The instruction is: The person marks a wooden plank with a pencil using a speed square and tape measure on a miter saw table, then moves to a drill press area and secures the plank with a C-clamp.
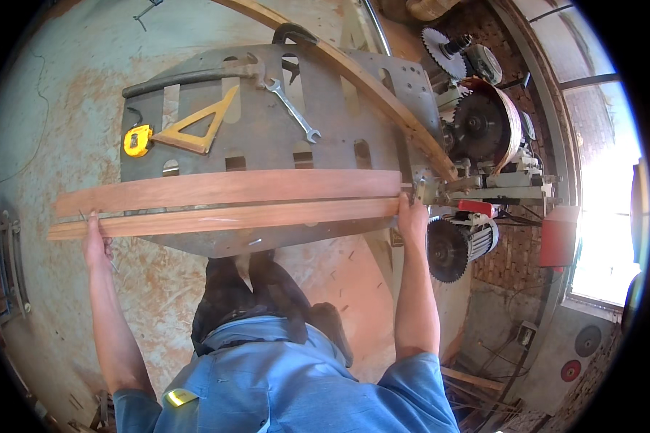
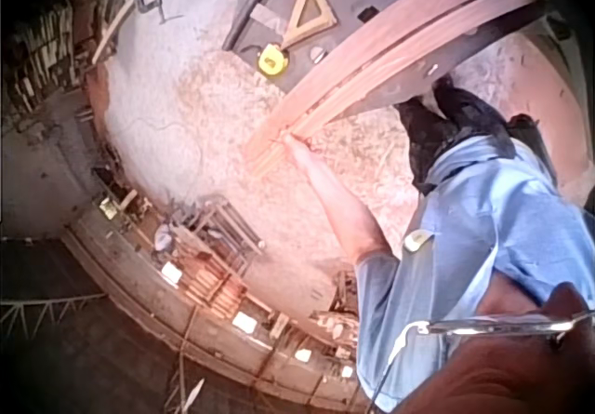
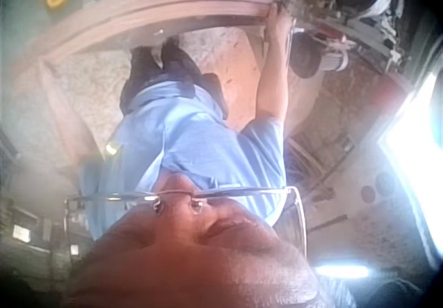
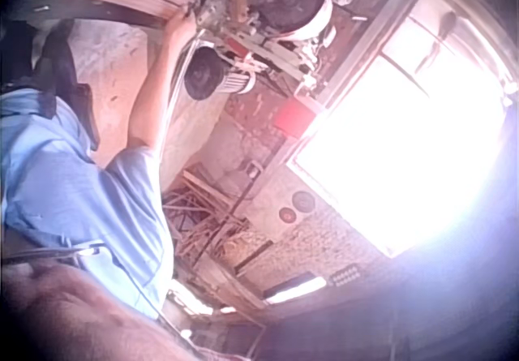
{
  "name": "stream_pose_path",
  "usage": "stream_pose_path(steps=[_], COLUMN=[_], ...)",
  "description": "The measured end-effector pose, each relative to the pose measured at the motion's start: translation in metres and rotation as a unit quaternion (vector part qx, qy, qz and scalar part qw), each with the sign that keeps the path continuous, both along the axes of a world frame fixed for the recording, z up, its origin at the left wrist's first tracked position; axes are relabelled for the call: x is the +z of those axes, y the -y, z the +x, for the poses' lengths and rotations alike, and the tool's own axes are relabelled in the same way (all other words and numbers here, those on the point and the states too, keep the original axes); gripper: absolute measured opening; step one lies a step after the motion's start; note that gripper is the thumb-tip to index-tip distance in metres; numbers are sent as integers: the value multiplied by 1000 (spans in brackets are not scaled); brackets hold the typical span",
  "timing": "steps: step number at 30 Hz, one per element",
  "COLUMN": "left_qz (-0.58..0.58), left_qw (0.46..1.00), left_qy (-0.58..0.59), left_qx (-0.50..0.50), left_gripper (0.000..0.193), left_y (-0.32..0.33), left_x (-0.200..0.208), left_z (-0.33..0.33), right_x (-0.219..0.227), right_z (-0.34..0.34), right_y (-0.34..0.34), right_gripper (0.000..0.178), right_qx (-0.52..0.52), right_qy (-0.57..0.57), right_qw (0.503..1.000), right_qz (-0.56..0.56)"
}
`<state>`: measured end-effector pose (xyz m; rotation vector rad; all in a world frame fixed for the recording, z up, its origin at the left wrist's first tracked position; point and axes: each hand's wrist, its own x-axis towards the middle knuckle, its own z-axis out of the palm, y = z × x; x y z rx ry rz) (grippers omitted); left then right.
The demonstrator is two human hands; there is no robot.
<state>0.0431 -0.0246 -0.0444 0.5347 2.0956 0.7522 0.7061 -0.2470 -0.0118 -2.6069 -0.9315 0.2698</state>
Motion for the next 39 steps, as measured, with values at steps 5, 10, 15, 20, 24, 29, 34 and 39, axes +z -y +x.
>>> stream_pose_path(steps=[5,10,15,20,24,29,34,39], left_qz=[10,52,47,114,134,176,288,308], left_qw=[999,996,990,971,937,924,828,771], left_qy=[26,68,126,195,255,308,454,442], left_qx=[17,34,41,72,197,142,161,339], left_gripper=[52,47,42,37,37,44,53,60], left_y=[10,26,38,47,57,71,88,78], left_x=[1,9,-4,-18,-23,-48,-29,36], left_z=[2,11,-14,-25,-11,-34,-8,52], right_x=[19,18,3,-1,-7,-18,-15,-23], right_z=[-17,-15,4,12,16,13,-4,-18], right_y=[-1,9,30,35,39,46,57,57], right_gripper=[39,39,41,43,40,34,21,18], right_qx=[-35,-43,-82,-127,-134,-168,-230,-280], right_qy=[-34,-46,-149,-182,-214,-240,-343,-432], right_qw=[998,998,985,974,968,952,849,680], right_qz=[29,18,43,46,5,87,330,522])
